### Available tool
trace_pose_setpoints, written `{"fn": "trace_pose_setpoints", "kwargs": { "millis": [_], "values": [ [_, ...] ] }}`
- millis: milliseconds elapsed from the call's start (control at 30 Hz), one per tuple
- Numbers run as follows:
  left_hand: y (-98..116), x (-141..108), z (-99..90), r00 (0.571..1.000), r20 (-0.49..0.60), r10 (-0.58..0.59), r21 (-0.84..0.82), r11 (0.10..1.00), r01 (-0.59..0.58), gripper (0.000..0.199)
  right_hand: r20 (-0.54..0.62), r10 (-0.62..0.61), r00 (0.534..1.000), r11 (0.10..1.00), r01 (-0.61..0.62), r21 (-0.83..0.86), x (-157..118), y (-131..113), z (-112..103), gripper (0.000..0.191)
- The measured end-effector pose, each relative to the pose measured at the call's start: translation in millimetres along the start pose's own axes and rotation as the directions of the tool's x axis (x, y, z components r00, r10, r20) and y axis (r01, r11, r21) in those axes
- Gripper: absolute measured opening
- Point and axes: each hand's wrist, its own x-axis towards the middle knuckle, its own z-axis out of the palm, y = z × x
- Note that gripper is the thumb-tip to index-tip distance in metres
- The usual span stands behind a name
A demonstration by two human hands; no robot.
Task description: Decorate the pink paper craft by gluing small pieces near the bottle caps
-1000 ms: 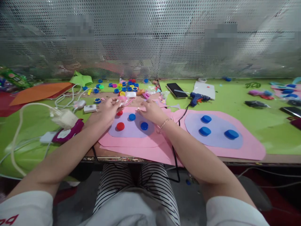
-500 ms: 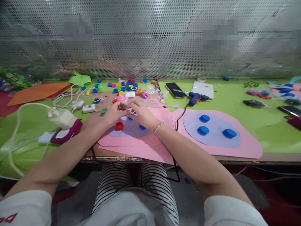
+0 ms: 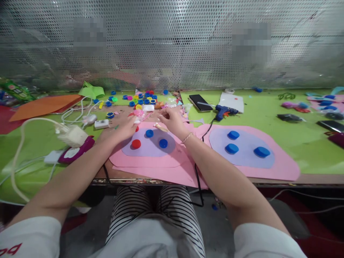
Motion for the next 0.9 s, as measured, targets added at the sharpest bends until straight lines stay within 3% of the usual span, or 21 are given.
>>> {"fn": "trace_pose_setpoints", "kwargs": {
  "millis": [100,167,300,433,667,900],
  "values": [
    [-2,-2,0.4,0.998,-0.069,-0.002,-0.007,1.000,0.002,0.015,0.020,-0.019,1.000,0.996,0.021,-0.084,-2,-2,1,0.008],
    [-4,-1,1.8,0.990,-0.142,0.005,-0.078,0.997,-0.017,0.013,0.054,-0.105,0.993,0.974,0.113,-0.197,-6,-4,3,0.006],
    [-9,3,6.2,0.968,-0.246,0.051,-0.194,0.976,-0.100,0.029,0.160,-0.295,0.942,0.898,0.330,-0.290,-13,-9,8,0.013],
    [2,3,3.7,0.964,-0.234,0.125,-0.193,0.966,-0.172,0.043,0.158,-0.371,0.915,0.878,0.401,-0.262,-16,-16,10,0.017],
    [30,-10,-0.7,0.959,-0.159,0.235,-0.296,0.915,-0.274,0.033,0.055,-0.347,0.936,0.906,0.350,-0.236,-12,-19,3,0.017],
    [32,-13,4.1,0.966,-0.152,0.208,-0.295,0.923,-0.245,0.025,0.134,-0.381,0.915,0.880,0.403,-0.250,-13,-22,-2,0.016]
  ]
}}
